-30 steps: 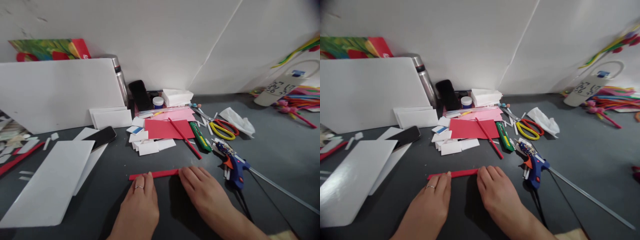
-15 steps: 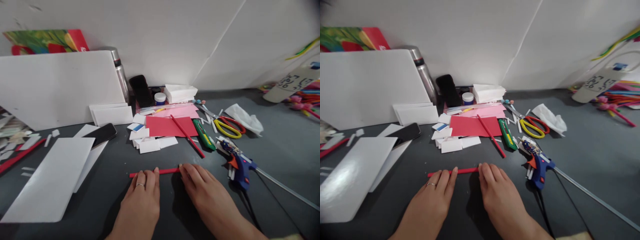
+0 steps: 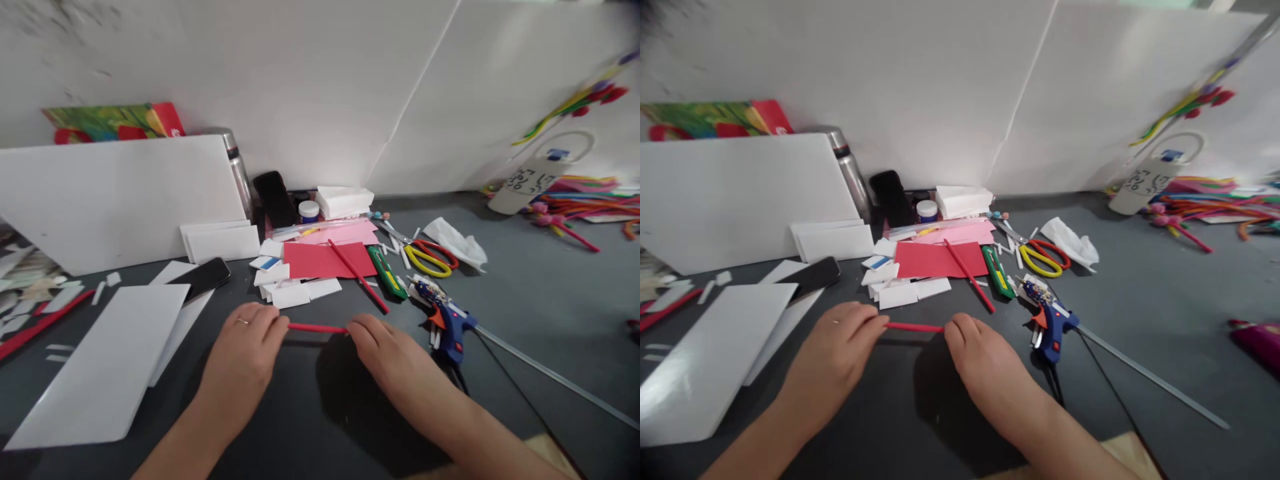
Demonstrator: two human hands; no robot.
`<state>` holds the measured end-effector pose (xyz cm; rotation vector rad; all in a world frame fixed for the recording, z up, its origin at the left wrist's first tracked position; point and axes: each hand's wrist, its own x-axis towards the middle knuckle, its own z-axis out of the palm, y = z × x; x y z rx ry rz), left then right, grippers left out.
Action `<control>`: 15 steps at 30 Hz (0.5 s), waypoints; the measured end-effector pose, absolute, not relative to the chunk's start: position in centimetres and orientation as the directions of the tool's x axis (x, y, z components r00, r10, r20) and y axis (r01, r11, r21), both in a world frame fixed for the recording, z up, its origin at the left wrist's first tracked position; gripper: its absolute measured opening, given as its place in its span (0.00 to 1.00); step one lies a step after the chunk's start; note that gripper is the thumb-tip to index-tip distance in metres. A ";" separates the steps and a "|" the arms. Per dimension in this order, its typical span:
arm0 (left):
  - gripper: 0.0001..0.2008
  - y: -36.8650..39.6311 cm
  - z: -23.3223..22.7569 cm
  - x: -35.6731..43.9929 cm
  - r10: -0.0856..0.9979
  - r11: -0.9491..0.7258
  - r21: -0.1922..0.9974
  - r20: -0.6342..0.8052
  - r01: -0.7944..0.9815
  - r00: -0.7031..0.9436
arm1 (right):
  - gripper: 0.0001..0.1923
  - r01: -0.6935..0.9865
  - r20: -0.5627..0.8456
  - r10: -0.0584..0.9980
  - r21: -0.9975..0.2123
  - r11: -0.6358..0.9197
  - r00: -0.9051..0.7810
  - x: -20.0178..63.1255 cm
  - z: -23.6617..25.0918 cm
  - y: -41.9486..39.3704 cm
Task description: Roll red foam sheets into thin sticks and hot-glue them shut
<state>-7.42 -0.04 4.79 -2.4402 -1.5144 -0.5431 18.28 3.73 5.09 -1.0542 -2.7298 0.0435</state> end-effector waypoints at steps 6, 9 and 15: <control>0.24 1.5 9.8 -8.8 0.850 -0.218 0.905 0.360 0.365 -0.384 | 0.10 0.346 0.069 0.853 -0.895 0.282 -0.518 17.0 9.1 4.8; 0.27 2.3 10.1 -6.4 0.992 -0.023 0.980 -0.003 -0.195 -0.130 | 0.09 -0.155 -0.060 0.771 -0.967 -0.203 -0.634 15.1 9.2 5.7; 0.16 2.5 7.6 -3.5 0.997 0.078 0.800 -0.049 -0.595 0.065 | 0.12 -0.261 -0.144 0.438 -0.626 -0.735 -0.887 13.5 5.4 5.6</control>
